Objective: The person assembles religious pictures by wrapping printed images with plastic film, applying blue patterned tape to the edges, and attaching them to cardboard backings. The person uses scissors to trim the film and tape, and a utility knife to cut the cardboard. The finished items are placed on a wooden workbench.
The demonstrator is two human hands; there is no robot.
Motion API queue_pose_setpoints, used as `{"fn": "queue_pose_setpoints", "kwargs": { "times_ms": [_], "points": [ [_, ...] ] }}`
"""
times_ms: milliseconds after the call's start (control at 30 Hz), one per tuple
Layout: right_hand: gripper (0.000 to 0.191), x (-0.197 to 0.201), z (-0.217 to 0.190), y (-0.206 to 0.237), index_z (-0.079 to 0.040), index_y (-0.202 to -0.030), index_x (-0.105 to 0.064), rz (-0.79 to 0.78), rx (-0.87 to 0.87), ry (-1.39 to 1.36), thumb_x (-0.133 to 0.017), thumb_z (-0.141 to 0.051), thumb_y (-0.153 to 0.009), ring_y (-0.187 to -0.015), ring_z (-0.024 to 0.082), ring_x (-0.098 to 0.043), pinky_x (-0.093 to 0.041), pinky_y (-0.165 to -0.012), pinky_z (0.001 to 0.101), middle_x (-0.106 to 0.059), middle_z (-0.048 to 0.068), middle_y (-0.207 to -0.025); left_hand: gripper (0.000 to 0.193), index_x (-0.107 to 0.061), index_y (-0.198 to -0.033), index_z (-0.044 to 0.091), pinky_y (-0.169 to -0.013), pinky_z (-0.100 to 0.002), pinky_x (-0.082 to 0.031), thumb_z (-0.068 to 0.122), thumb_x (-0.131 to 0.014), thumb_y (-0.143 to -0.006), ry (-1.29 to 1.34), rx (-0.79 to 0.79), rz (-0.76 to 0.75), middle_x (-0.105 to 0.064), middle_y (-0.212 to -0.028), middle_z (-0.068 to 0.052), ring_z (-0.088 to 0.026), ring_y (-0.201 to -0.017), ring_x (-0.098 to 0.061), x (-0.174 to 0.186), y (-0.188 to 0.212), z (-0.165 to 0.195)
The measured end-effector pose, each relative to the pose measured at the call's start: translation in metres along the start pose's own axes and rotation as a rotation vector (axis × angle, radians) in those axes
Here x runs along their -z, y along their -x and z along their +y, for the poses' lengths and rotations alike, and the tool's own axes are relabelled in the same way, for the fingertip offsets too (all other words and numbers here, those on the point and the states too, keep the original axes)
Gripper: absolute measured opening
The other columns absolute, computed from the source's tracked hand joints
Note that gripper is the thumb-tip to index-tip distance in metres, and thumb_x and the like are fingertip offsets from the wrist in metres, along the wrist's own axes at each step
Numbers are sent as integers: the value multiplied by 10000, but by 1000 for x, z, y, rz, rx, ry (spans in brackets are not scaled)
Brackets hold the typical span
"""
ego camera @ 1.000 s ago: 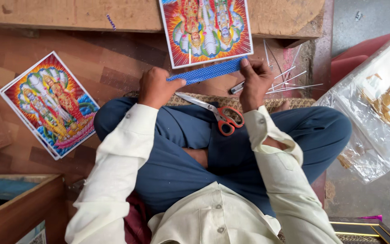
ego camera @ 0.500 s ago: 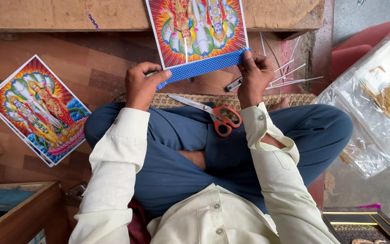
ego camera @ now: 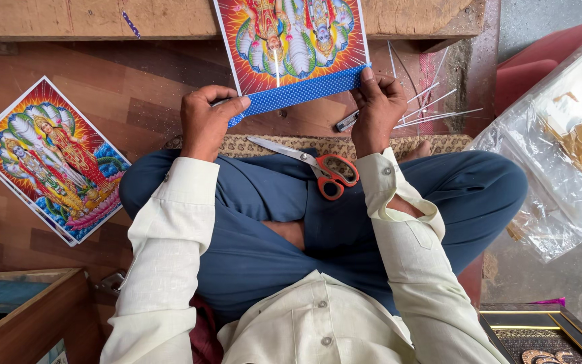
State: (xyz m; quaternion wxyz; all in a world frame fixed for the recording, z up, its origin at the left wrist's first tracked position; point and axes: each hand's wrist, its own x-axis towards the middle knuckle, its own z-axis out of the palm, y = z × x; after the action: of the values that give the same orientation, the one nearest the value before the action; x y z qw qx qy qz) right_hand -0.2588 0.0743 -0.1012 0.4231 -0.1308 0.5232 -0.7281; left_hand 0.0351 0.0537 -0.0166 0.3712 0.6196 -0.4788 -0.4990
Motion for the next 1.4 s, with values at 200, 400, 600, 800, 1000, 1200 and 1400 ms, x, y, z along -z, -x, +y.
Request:
{"fn": "queue_pose_setpoints", "kwargs": {
  "times_ms": [200,400,600,800,1000,1200,1400],
  "points": [
    [174,-2,0,-1,33,-861,-633,23,-5,2,-766,-55,-929,-732,199,-718,-663,-696,357,-695,114,-820,175,-764,-907,-26,-674,-261,-571,86,-846,-800,-2,18,-7,-772,-848,-95,-112,-743,-710,0,-1,1],
    [175,-4,-2,-1,22,-853,-635,19,-3,-2,-776,-64,-908,-706,193,-720,-658,-674,347,-705,119,-804,171,-761,-898,-27,-662,-256,-568,78,-846,-794,27,21,-6,-767,-834,-89,-105,-732,-702,-1,-3,-1],
    [225,-10,-10,1,43,-851,-659,113,-43,141,-832,-99,-874,-597,166,-668,-606,-570,289,-695,112,-715,159,-760,-887,-28,-661,-255,-568,74,-846,-800,54,18,-23,-765,-828,-87,-103,-730,-699,-1,-3,-3],
    [241,-11,-15,-3,37,-928,-680,167,-36,211,-856,-87,-820,-581,141,-650,-524,-474,248,-711,81,-760,180,-765,-896,-24,-639,-263,-558,79,-850,-776,42,4,-13,-763,-823,-85,-108,-716,-699,-4,-3,-9],
    [257,1,-16,-20,48,-1095,-725,-59,48,200,-790,-47,-864,-695,100,-660,-514,-575,221,-747,60,-893,265,-767,-893,-9,-659,-285,-574,115,-884,-691,-52,-99,45,-774,-831,-90,-133,-723,-720,-12,1,-18],
    [219,10,-16,-25,82,-1103,-740,-105,58,204,-768,0,-901,-735,121,-685,-542,-632,236,-766,106,-927,236,-785,-897,11,-671,-300,-585,175,-866,-749,-116,-91,90,-791,-824,-113,-161,-720,-751,-16,-5,-17],
    [207,11,-17,-27,75,-1095,-739,-108,55,183,-763,4,-902,-754,139,-702,-569,-655,254,-768,119,-948,202,-790,-880,10,-646,-300,-587,155,-853,-753,-104,-56,97,-791,-794,-112,-157,-688,-747,-20,-9,-16]
  ]
}}
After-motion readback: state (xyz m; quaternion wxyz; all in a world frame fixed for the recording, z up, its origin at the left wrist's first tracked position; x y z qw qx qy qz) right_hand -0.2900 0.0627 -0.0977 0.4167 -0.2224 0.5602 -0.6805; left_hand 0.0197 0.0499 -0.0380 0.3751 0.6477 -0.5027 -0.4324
